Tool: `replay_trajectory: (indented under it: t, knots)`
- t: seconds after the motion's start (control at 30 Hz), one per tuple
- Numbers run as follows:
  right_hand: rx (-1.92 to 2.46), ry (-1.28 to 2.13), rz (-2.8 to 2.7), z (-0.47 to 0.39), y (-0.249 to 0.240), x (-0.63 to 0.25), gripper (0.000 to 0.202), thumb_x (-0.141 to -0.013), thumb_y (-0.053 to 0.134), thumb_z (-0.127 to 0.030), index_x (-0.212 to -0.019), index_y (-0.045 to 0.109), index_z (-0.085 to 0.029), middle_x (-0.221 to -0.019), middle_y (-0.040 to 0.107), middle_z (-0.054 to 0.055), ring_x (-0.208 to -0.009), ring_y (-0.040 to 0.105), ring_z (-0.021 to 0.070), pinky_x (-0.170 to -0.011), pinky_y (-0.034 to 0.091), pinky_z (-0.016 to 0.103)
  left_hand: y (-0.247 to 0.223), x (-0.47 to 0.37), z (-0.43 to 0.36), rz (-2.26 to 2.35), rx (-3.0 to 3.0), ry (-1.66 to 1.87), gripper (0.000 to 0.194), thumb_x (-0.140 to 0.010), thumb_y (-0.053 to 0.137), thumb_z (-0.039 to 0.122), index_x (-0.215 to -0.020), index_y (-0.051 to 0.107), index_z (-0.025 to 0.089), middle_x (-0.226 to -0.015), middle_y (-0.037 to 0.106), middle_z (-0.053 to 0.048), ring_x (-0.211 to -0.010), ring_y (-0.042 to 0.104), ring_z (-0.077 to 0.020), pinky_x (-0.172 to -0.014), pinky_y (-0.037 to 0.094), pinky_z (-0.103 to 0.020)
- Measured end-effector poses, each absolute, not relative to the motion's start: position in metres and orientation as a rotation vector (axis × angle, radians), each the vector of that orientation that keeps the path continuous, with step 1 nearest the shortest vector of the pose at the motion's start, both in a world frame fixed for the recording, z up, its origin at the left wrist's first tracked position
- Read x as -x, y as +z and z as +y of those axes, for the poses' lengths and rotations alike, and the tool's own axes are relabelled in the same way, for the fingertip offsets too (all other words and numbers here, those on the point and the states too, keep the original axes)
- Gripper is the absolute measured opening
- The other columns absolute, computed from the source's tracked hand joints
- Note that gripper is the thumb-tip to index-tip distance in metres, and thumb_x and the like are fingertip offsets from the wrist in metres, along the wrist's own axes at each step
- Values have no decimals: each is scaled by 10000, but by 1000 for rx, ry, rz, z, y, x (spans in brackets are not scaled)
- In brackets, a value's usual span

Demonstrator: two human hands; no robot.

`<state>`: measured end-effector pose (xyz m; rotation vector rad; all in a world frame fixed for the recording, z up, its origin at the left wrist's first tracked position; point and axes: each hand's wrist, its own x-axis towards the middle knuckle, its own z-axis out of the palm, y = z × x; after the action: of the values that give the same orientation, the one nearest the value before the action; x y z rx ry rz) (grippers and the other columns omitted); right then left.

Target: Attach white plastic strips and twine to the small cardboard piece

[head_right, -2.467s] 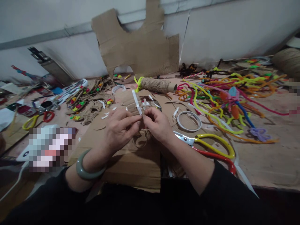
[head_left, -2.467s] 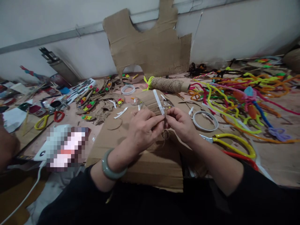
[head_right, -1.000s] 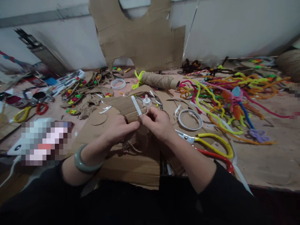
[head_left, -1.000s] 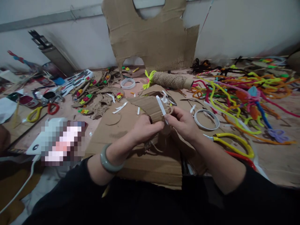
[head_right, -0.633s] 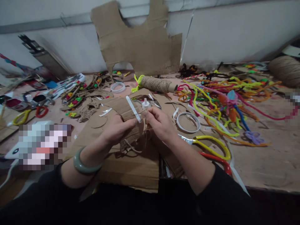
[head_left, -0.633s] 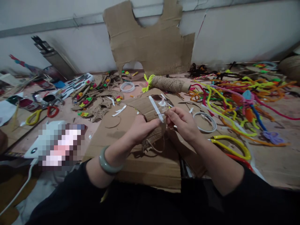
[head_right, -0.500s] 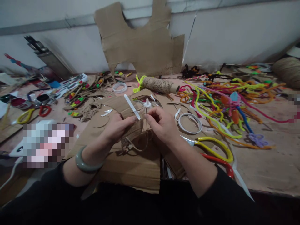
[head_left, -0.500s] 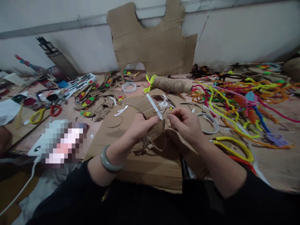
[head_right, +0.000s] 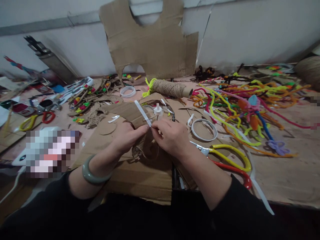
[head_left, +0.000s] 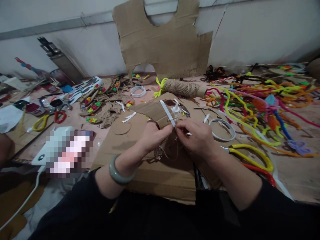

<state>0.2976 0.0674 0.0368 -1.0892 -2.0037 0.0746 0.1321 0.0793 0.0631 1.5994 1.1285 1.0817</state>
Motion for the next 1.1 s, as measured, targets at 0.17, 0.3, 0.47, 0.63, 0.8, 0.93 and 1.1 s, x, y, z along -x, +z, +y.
replay_trajectory:
  t: [0.17, 0.3, 0.47, 0.63, 0.8, 0.93, 1.1]
  knots:
    - [1158, 238, -1946, 68, 42, -298, 127, -827, 525, -211, -727, 600, -227, -678, 666, 21, -614, 571, 147, -598, 405, 276, 60, -132, 79, 1133, -1561, 1027, 125, -724, 603, 197, -820, 683, 192, -864, 753, -32, -896, 704, -204, -803, 593, -340]
    - [1135, 462, -1902, 70, 47, -300, 113, -833, 521, -221, -728, 564, -227, -647, 615, -10, -562, 507, 122, -574, 391, 262, 55, -130, 81, 1105, -1533, 1026, 203, -734, 626, 217, -919, 706, 196, -919, 759, -40, -868, 706, -194, -831, 591, -354]
    - [1127, 558, -1873, 71, 49, -300, 117, -837, 516, -230, -726, 550, -221, -631, 581, -17, -560, 491, 118, -572, 381, 261, 54, -129, 81, 1099, -1532, 1007, 201, -741, 626, 239, -921, 701, 188, -930, 758, -49, -889, 701, -195, -835, 584, -352]
    - [1141, 499, -1902, 71, 44, -299, 111, -839, 523, -237, -737, 564, -219, -651, 598, -7, -578, 503, 124, -587, 374, 268, 55, -130, 82, 1102, -1518, 994, 234, -732, 632, 244, -943, 690, 161, -938, 762, -69, -881, 705, -200, -849, 579, -370]
    - [1157, 449, -1934, 72, 40, -296, 116, -829, 529, -239, -734, 589, -210, -665, 624, 15, -599, 525, 136, -596, 375, 275, 52, -132, 84, 1111, -1544, 1021, 223, -701, 590, 167, -894, 697, 193, -964, 763, -54, -922, 699, -200, -874, 576, -361]
    - [1166, 463, -1940, 71, 41, -296, 108, -816, 531, -215, -725, 589, -212, -655, 624, 9, -580, 506, 127, -585, 367, 264, 51, -133, 84, 1131, -1528, 1026, 228, -671, 576, 152, -862, 689, 202, -958, 756, -49, -932, 693, -205, -878, 578, -357]
    - [1146, 498, -1920, 72, 42, -297, 119, -832, 516, -206, -744, 596, -202, -674, 648, 5, -607, 543, 123, -596, 388, 243, 53, -133, 82, 1144, -1446, 990, 204, -678, 592, 208, -863, 669, 171, -985, 747, -75, -1042, 671, -257, -953, 545, -429]
